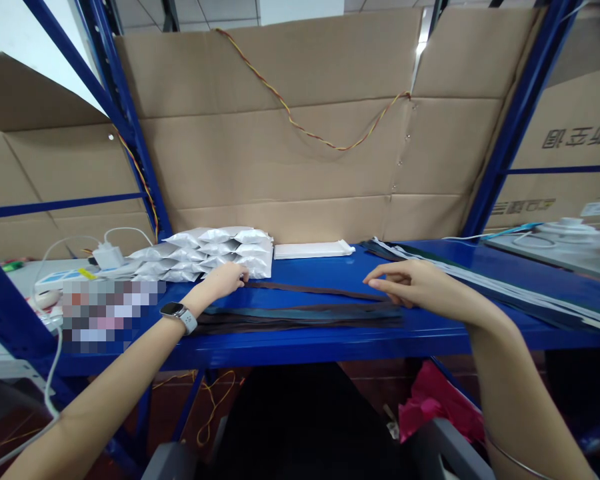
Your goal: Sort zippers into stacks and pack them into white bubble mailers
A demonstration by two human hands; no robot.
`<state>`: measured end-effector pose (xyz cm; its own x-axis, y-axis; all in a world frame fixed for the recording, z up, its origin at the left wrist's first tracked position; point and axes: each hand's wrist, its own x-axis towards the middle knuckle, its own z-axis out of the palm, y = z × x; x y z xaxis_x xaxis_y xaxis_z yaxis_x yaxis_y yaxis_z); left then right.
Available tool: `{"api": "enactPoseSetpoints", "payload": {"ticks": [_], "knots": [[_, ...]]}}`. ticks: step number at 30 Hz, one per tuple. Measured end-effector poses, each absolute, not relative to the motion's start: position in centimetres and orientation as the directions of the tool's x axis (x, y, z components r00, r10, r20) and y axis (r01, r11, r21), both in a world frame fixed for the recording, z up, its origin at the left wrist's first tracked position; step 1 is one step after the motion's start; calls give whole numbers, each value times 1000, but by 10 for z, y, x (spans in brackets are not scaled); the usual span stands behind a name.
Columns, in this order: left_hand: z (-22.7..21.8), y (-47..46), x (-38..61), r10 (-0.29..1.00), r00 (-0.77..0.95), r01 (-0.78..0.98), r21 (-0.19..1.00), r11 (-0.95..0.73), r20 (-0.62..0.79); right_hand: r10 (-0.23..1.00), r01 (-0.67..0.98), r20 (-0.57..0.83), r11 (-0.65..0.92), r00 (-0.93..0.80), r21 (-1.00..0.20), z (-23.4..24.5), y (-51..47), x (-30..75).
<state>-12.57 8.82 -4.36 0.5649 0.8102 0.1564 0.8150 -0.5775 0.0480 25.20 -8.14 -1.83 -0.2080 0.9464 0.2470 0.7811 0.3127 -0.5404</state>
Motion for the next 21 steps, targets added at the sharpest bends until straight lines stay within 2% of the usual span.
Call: {"api": "enactPoseSetpoints", "payload": {"ticks": [5,10,12,15,17,21], "knots": [[-36,78,-124,778,614,781,43,-623,130,938,780,267,333,-220,-530,-19,-81,253],[-17,48,-116,752,637,747,104,-656,171,930,762,284,357,-234,-540,-21,-81,248],[-9,29,-109,742,637,714,201,-671,210,919,746,303,384,-251,-544,-22,-81,238],[-3,-3,-94,722,622,564,465,-682,304,885,682,357,461,-300,-568,-25,-83,209],[-6,-25,-81,714,604,432,608,-666,353,859,589,388,512,-336,-624,-28,-87,185],[-22,-58,-58,721,573,269,742,-615,390,832,384,380,531,-404,-755,-37,-93,143]]}}
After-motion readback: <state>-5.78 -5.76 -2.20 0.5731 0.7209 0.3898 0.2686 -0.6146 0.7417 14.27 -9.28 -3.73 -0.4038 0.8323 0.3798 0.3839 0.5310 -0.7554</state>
